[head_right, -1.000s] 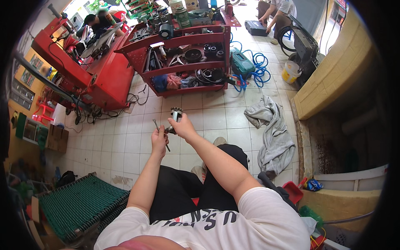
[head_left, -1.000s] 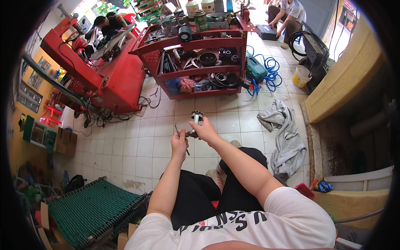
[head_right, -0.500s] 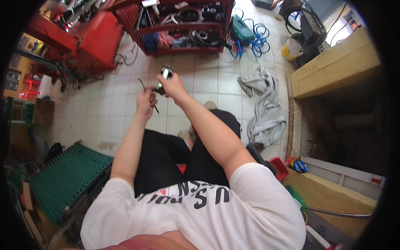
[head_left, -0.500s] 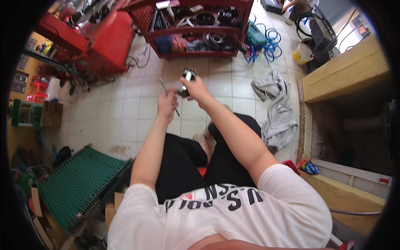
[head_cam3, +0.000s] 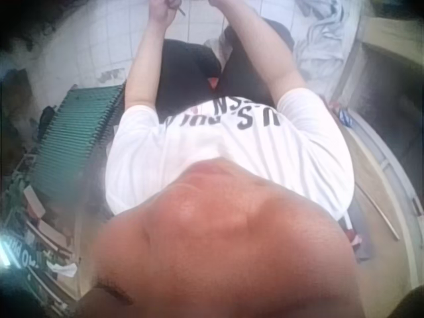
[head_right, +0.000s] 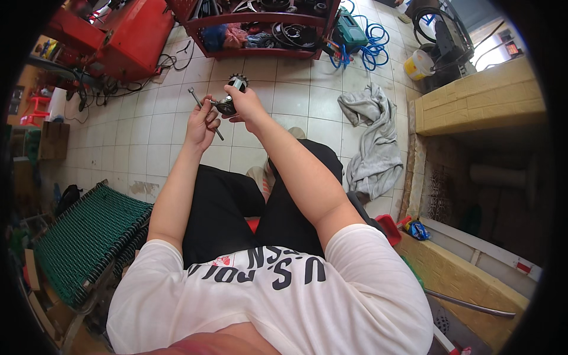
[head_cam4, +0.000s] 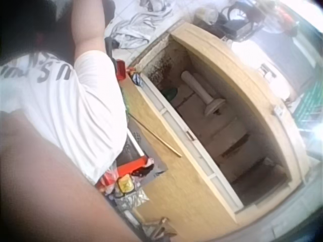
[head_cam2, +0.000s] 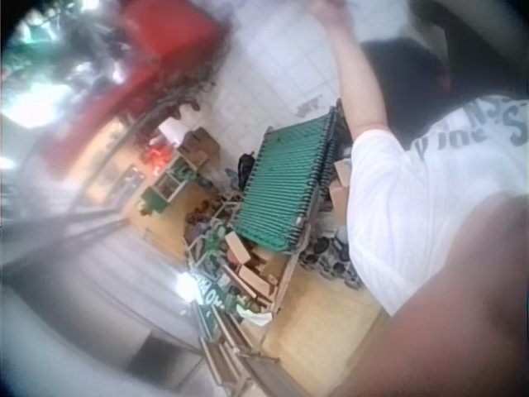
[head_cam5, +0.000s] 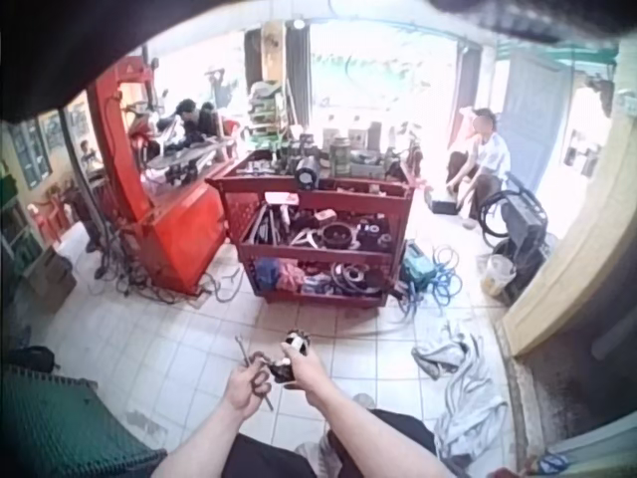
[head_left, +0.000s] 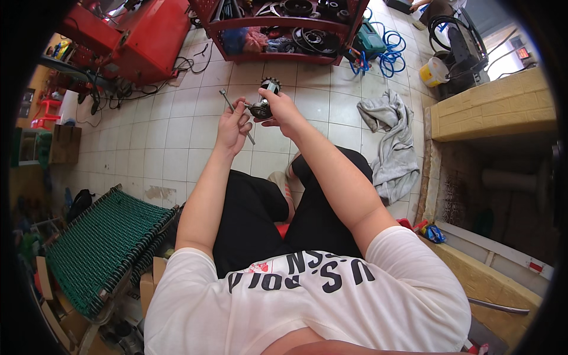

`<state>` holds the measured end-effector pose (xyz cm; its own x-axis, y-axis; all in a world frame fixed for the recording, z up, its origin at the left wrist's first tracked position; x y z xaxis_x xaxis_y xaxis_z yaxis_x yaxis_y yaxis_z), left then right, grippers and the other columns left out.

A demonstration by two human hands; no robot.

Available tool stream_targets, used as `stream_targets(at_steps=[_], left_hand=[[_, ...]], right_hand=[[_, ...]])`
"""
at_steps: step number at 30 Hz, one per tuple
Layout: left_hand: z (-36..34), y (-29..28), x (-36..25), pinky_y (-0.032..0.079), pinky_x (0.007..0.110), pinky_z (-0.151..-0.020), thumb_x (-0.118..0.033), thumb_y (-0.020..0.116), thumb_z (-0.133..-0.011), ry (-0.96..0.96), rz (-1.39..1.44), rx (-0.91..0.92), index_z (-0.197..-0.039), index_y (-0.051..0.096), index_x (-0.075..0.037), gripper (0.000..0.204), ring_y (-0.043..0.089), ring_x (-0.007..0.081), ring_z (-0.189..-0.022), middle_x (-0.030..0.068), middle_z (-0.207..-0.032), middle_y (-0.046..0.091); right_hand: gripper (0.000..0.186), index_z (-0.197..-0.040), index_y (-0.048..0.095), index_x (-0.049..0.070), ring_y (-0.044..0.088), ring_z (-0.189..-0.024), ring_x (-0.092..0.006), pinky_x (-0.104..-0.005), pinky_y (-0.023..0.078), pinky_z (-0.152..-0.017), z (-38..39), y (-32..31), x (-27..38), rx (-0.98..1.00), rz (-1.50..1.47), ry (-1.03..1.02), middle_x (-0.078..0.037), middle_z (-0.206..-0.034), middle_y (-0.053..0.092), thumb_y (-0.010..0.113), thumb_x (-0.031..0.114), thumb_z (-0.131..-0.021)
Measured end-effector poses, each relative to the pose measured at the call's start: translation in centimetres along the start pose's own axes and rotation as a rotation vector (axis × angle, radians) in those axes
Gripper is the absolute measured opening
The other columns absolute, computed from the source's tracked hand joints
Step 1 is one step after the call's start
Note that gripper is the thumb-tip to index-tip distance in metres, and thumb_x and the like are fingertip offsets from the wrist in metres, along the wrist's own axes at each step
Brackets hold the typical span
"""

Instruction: The person sits on the floor in a workshop and uses a screwdriver to disassemble a small mechanical component, likely a starter motor or solenoid. They remove screws and separate the housing from the internal coil assembly, inspecting the parts throughout the process.

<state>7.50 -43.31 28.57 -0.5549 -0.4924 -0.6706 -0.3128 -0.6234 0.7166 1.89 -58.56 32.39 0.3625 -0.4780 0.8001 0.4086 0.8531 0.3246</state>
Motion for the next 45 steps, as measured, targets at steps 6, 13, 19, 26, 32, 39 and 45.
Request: stream_targets(at_steps=[6,13,19,26,32,39,45], left_hand=[[0.0,-0.1,0.0,0.031,0.018,-0.050,-0.019,0.063,-0.098,-0.005,0.019,-0.052,-0.118,0.059,-0.011,0.022,0.040,0.0030,-0.062,-0.0013,-0.107,0.062],[0.2,0.4,-0.6,0.031,0.017,-0.049,-0.021,0.059,-0.100,0.006,-0.016,-0.004,-0.119,0.059,-0.011,0.022,0.040,0.0032,-0.063,0.0002,-0.111,0.062],[-0.2,-0.5,0.1,0.030,0.017,-0.049,-0.022,0.058,-0.101,0.023,-0.035,-0.087,-0.117,0.060,-0.012,0.019,0.040,0.0030,-0.063,-0.0008,-0.109,0.062],[-0.2,-0.2,-0.4,0.029,0.017,-0.049,-0.024,0.063,-0.098,0.046,-0.054,0.000,-0.119,0.058,-0.014,0.024,0.036,0.0023,-0.058,-0.0004,-0.109,0.063],[0.1,0.8,-0.4,0.029,0.018,-0.049,-0.019,0.063,-0.099,0.027,0.019,-0.046,-0.117,0.059,-0.015,0.019,0.036,0.0020,-0.058,0.0029,-0.110,0.064],[-0.2,0.1,-0.2,0.028,0.018,-0.048,-0.019,0.065,-0.097,0.048,-0.063,-0.041,-0.112,0.057,-0.015,0.017,0.036,0.0021,-0.057,0.0028,-0.110,0.064],[-0.3,0.0,0.0,0.027,0.018,-0.047,-0.021,0.065,-0.097,0.064,-0.084,-0.071,-0.112,0.057,-0.015,0.018,0.037,0.0019,-0.057,0.0019,-0.108,0.064]], right_hand=[[0.047,-0.113,0.050,0.005,0.070,-0.067,-0.0243,-0.0362,0.053,-0.060,-0.3,0.1,-0.4,0.019,0.000,0.027,-0.010,-0.089,0.066,0.062,0.045,-0.091],[0.045,-0.111,0.051,0.006,0.070,-0.068,-0.0244,-0.0372,0.053,-0.061,0.0,0.1,-0.2,0.020,-0.019,0.029,-0.009,-0.088,0.066,0.061,0.046,-0.092],[0.045,-0.109,0.052,0.005,0.070,-0.069,-0.0255,-0.0385,0.053,-0.062,0.0,0.0,-0.3,0.022,-0.046,0.058,-0.009,-0.086,0.066,0.060,0.046,-0.093],[0.044,-0.104,0.056,0.004,0.070,-0.069,-0.0273,-0.0395,0.053,-0.062,-0.2,0.1,-0.4,0.045,-0.110,0.117,-0.008,-0.084,0.066,0.058,0.047,-0.094],[0.042,-0.102,0.058,0.006,0.070,-0.069,-0.0268,-0.0393,0.054,-0.063,-0.5,0.0,-0.9,0.082,-0.148,0.199,-0.007,-0.081,0.066,0.058,0.048,-0.094],[0.040,-0.101,0.058,0.008,0.069,-0.070,-0.0255,-0.0394,0.054,-0.063,-0.5,0.3,-1.0,0.097,-0.159,0.214,-0.006,-0.082,0.066,0.056,0.047,-0.094],[0.040,-0.100,0.058,0.009,0.068,-0.070,-0.0248,-0.0396,0.053,-0.063,-1.0,0.0,-1.5,0.105,-0.165,0.231,-0.005,-0.082,0.065,0.056,0.048,-0.094]])
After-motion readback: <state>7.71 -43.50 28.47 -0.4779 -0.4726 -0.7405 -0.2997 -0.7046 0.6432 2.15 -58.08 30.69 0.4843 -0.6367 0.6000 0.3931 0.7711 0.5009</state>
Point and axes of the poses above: each hand's wrist, its own z-axis away from the middle knuckle, its own y-axis out of the palm, x = y × z, the point moved 3 cm from there along -z, towards the middle knuckle
